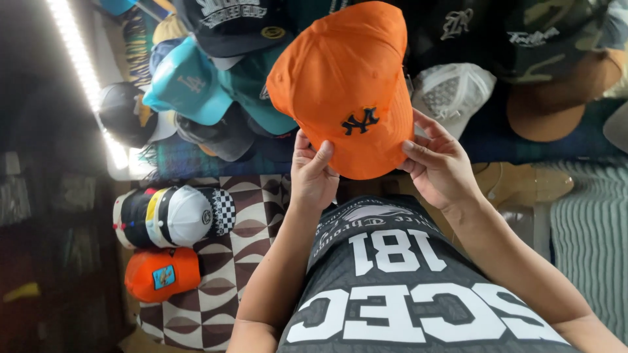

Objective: The person is sorting through a large collection of baseball caps, picking them up one by one, inspecting them, and placing them into organized piles.

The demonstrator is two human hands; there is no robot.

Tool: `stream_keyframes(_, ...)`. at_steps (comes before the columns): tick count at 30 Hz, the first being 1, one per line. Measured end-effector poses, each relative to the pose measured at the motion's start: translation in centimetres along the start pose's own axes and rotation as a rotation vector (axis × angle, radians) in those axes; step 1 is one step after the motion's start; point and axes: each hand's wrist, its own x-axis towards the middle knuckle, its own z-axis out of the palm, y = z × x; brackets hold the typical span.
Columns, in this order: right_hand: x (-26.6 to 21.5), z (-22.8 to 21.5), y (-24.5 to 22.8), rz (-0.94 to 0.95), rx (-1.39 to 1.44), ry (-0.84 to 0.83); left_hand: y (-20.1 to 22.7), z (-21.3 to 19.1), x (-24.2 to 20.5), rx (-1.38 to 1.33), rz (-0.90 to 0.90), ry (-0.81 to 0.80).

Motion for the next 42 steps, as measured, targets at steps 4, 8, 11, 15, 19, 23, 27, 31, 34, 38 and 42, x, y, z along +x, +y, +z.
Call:
stream_keyframes(4, 0.4, 0.7, -0.5, 0.073, -0.004, -0.019, -0.1, 0.2, -0.8, -0.023, 0.039, 0.036)
stream_keyframes(8, 1.3, 1.4, -0.9, 0.196, 0.093, -0.095, -0.1, 1.1, -1.5, -0.135, -0.013, 0.108)
stream_keyframes(11, 2.2, 0.9, -0.9, 0.261, 0.062, -0.105, -0.4, 1.1, -1.9, -0.151, 0.023, 0.152)
stream_keyframes(15, 2.9, 0.9, -1.2, 0.341, 0.053, -0.155, -0.8, 1.9, -3.0, -0.184, 0.076, 0.218)
stream_keyframes(19, 3.8, 1.0, -1.4, 0.423, 0.038, -0.171, -1.8, 1.0, -4.0, -0.258, 0.108, 0.220)
stream_keyframes(23, 4.5, 1.0, -1.2, 0.523, 0.014, -0.205, -2.2, 0.8, -5.3, -0.299, 0.176, 0.221)
stream_keyframes(27, 5.1, 2.2, -0.7, 0.618, -0.022, -0.255, -2.7, 0.1, -7.0, -0.333, 0.263, 0.248)
stream_keyframes(31, 5.4, 3.6, 0.4, 0.669, -0.116, -0.339, -2.7, -0.3, -9.0, -0.338, 0.293, 0.267)
stream_keyframes(34, 5.5, 4.6, 1.5, 0.686, -0.171, -0.399, -2.7, 0.7, -10.6, -0.280, 0.329, 0.260)
stream_keyframes(38, 4.8, 6.6, 2.9, 0.707, -0.239, -0.467, -2.1, -1.3, -12.3, -0.324, 0.394, 0.292)
stream_keyframes(42, 4.5, 7.9, 5.0, 0.727, -0.241, -0.505, -0.7, -3.6, -13.3, -0.333, 0.468, 0.265)
